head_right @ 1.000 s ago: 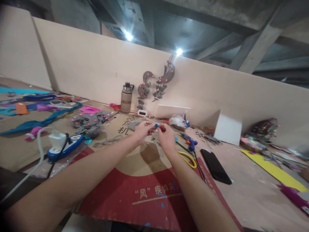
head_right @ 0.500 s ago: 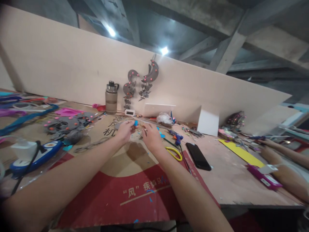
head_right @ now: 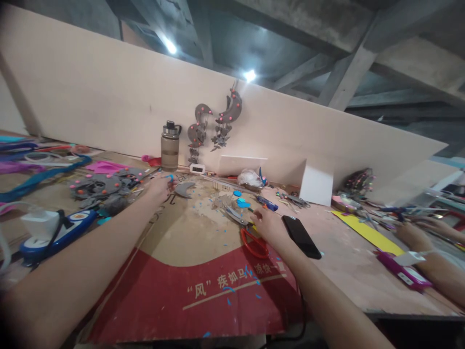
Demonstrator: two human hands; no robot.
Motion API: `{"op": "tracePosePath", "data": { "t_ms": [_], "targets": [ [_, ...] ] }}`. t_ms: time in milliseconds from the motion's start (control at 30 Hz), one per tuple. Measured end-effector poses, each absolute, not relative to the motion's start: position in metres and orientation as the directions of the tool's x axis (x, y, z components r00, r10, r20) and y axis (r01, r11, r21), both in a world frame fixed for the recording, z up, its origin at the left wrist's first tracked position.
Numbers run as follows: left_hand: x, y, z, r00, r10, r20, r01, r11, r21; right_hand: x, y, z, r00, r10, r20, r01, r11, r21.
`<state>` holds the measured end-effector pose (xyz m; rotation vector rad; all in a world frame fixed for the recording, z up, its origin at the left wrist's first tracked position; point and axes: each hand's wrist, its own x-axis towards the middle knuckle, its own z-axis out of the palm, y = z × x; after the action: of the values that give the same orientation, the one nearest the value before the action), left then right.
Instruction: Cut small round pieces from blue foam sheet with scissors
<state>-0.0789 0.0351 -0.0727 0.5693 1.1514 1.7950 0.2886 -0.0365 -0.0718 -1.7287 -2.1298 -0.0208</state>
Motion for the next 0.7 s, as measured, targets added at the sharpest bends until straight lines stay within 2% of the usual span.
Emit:
{"op": "tracePosePath", "data": {
  "t_ms": [100,167,233,400,533,600,700],
  "targets": [
    [-0.079,0.038,-0.077,-0.485,0.869,-0.096,-0.434,-0.144,0.889,0.294,-0.052,-0.083,-0.229,0.96,0.163,0.97,0.24,-0.049],
    [-0.077,0.039,-0.077,-0.485,0.87,-0.089,-0.429,-0.148,0.891,0.295,-0.058,-0.087,-0.238,0.965,0.109,0.971,0.239,0.004],
    [-0.076,0.039,-0.076,-0.494,0.865,-0.082,-0.427,-0.16,0.89,0.294,-0.06,-0.088,-0.249,0.965,0.084,0.968,0.25,-0.008],
    [-0.081,0.04,-0.071,-0.547,0.835,-0.056,-0.439,-0.229,0.869,0.294,-0.064,-0.077,-0.292,0.956,0.036,0.947,0.294,-0.129],
    [-0.084,0.041,-0.069,-0.59,0.807,-0.044,-0.44,-0.276,0.854,0.294,-0.072,-0.076,-0.313,0.95,-0.001,0.942,0.31,-0.132],
    [-0.084,0.041,-0.068,-0.607,0.794,-0.029,-0.436,-0.301,0.848,0.294,-0.073,-0.079,-0.329,0.944,0.037,0.937,0.331,-0.109],
    [-0.083,0.042,-0.066,-0.633,0.774,0.016,-0.413,-0.354,0.839,0.29,-0.063,-0.078,-0.378,0.909,0.177,0.913,0.398,-0.089]
  ]
}}
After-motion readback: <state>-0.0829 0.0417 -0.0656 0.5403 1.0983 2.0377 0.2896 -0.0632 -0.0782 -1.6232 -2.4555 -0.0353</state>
